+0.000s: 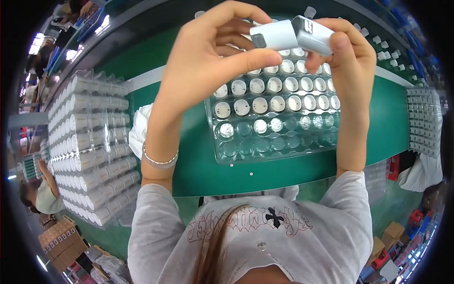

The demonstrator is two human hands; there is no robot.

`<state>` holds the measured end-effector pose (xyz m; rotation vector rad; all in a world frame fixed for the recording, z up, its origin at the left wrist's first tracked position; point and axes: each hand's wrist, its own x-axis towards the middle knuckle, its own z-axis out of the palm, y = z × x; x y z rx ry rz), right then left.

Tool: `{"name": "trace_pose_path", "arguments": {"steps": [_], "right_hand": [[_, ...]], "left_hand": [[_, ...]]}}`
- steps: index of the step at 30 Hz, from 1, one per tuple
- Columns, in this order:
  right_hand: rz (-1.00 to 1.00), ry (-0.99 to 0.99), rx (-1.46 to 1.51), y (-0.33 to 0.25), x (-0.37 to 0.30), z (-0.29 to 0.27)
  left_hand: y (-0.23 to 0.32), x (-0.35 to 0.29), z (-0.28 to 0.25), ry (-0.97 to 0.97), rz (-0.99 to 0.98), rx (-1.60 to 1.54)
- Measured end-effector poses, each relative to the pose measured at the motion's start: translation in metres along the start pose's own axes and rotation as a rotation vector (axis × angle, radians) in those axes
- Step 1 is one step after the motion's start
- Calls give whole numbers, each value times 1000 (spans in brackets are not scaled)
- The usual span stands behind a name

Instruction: Assembling electronic cigarette components by attaching casings and placing them into organized trays on a production line.

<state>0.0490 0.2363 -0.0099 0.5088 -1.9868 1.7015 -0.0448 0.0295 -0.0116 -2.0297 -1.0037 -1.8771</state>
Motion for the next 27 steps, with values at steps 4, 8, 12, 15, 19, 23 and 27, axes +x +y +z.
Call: {"name": "trace_pose_path", "arguments": {"steps": [4, 8, 12, 15, 19, 23, 27], "right_hand": [[284, 107, 46, 5, -1, 2], [513, 6, 126, 10, 2, 4], [611, 0, 354, 18, 1, 6], [637, 5, 451, 24, 0, 6], [659, 51, 481, 25, 0, 9], [606, -70, 538, 28, 0, -1], [241, 4, 272, 28, 3, -3]], "left_hand": [[22, -4, 4, 388, -1268, -321], [12, -9, 7, 253, -1132, -74], [9, -13, 6, 249, -1149, -97], [7, -15, 5, 250, -1161, -110], [6, -16, 6, 244, -1169, -112], [6, -14, 7, 226, -1181, -109], [-9, -20, 4, 173, -714, 65]]}}
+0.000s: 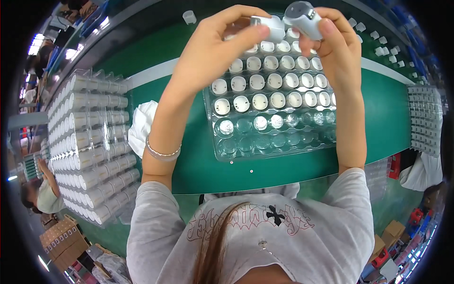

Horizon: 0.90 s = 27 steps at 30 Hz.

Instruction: Assembling electronic cigarette components by attaching casings and placing them into organized trays on a production line.

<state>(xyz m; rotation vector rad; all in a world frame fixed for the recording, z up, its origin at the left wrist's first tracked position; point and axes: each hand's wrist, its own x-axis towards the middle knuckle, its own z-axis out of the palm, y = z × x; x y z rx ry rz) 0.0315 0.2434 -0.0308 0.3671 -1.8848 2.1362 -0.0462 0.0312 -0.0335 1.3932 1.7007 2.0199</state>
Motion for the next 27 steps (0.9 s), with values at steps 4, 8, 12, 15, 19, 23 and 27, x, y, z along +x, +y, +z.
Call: {"name": "trace_pose_path", "arguments": {"steps": [4, 8, 12, 15, 19, 23, 27], "right_hand": [[-88, -33, 31, -5, -3, 24], [-205, -69, -6, -5, -9, 24], [-210, -70, -14, -4, -8, 26], [-221, -45, 45, -3, -8, 28], [-183, -82, -54, -12, -10, 16], [-268, -487, -656, -23, -20, 13], [-108, -535, -722, 7, -69, 46]], "left_hand": [[-1, 11, 10, 10, 213, 208], [58, -4, 32, 243, -129, 224], [5, 15, 22, 130, 696, -128], [0, 12, 21, 154, 679, -165], [12, -6, 14, 144, 466, -312], [53, -41, -8, -85, -39, 563], [56, -84, -2, -468, -436, 667]]}}
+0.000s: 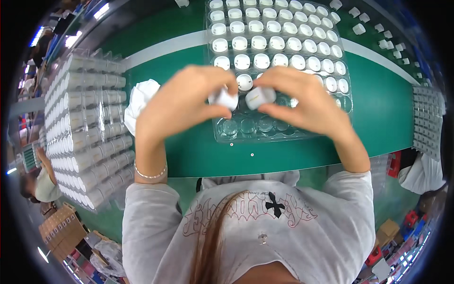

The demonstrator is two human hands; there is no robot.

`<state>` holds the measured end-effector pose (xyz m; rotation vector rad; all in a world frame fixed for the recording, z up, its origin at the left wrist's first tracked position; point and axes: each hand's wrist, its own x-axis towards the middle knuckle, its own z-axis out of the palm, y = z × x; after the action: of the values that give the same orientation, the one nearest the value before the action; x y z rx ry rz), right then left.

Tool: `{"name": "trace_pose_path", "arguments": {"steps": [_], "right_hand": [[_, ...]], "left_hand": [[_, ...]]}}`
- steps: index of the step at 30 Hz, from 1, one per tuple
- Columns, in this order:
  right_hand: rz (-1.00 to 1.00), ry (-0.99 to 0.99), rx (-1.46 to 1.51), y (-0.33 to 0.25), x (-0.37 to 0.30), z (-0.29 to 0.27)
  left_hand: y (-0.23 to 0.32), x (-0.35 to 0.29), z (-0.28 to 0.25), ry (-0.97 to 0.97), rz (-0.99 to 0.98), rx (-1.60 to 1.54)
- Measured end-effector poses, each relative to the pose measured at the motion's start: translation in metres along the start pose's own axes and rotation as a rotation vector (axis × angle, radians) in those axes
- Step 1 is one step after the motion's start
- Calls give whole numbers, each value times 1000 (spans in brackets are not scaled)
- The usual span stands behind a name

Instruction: Assembling electronic cigarette components by attaching casings and placing them into organized trays on a production line.

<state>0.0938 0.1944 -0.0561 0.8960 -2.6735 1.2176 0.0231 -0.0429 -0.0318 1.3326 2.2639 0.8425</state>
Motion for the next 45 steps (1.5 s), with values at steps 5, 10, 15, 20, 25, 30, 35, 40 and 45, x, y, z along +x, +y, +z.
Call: {"name": "trace_pose_path", "arguments": {"steps": [5, 10, 15, 20, 25, 30, 35, 40, 45], "right_hand": [[-57, -82, -258, -13, -3, 31], [-383, -130, 303, -65, -23, 36], [-558, -162, 575, -131, -37, 76], [-638, -300, 448, -141, -28, 99], [-633, 194, 529, -145, -18, 103], [-717, 56, 147, -124, -16, 58], [-133, 481, -513, 11, 41, -82], [458, 300, -735, 198, 13, -143], [618, 46, -679, 229, 55, -137]], "left_hand": [[9, -13, 37, 163, -126, 108], [0, -15, 31, 191, -64, 168], [8, 12, 13, 280, -68, 184], [-5, 86, 28, 364, 243, 232], [15, 88, 88, -10, 441, 306], [17, 76, 101, -29, 416, 330], [35, 43, 114, 8, 315, 253], [39, 48, 123, -7, 340, 269], [35, 43, 123, 12, 326, 248]]}}
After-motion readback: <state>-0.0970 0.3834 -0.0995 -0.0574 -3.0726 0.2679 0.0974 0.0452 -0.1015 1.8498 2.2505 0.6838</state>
